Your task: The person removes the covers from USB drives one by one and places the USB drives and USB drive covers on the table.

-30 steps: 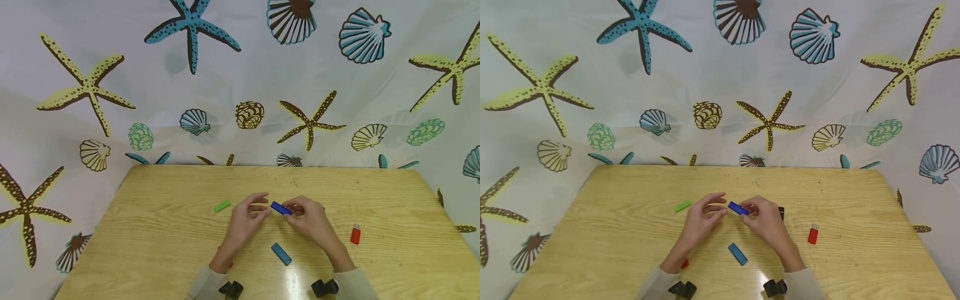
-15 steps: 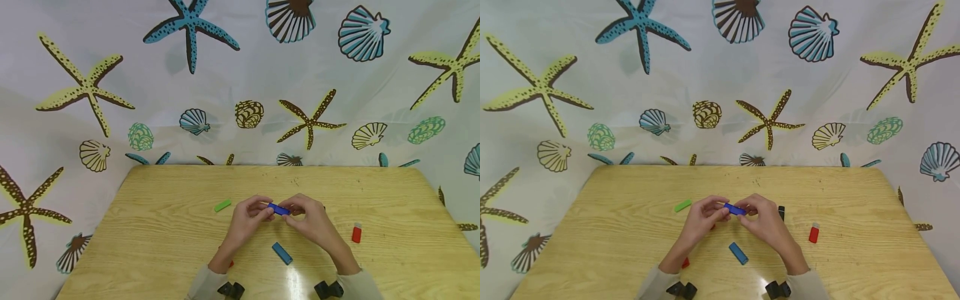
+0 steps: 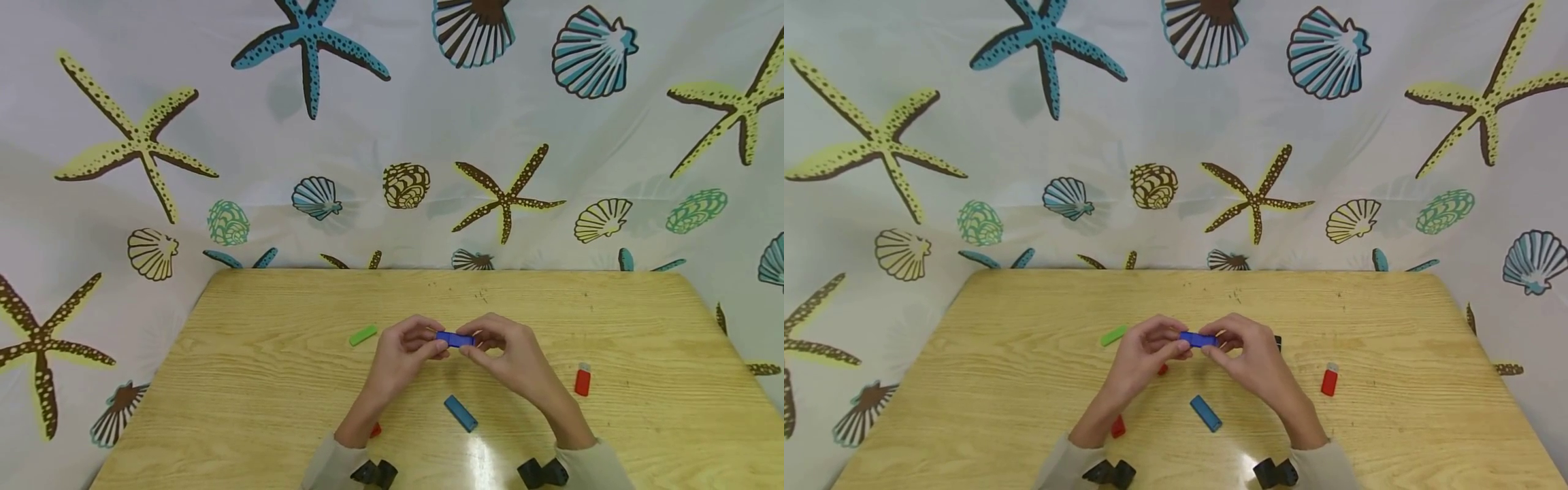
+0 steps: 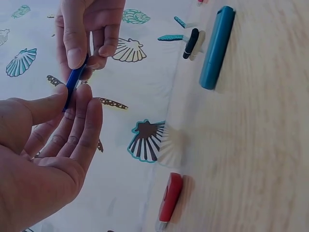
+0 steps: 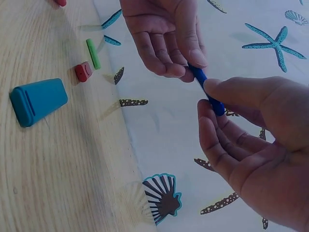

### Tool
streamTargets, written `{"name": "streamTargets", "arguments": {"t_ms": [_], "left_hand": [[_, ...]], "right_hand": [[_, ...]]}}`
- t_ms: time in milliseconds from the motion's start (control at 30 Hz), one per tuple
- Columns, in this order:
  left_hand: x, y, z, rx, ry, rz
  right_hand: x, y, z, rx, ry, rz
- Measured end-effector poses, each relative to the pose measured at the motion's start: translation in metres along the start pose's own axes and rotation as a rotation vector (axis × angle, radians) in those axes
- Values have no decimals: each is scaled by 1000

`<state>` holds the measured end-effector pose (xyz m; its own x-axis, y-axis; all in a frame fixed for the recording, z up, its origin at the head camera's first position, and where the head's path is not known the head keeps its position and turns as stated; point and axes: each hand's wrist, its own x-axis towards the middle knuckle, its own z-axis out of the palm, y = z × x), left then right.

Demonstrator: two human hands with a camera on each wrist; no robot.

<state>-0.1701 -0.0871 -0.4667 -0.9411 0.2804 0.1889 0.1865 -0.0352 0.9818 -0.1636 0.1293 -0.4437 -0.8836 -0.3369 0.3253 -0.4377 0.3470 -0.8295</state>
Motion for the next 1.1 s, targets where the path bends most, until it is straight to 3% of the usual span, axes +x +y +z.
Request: {"name": "streamTargets", "arguments": {"t_ms": [467, 1100], "left_hand": [[-3, 11, -4, 26, -20, 16], [-3, 17, -3, 3, -23, 31]], "right_hand": [[-1, -3, -8, 119, -19, 37], [-2, -7, -12, 126, -21, 36]]}}
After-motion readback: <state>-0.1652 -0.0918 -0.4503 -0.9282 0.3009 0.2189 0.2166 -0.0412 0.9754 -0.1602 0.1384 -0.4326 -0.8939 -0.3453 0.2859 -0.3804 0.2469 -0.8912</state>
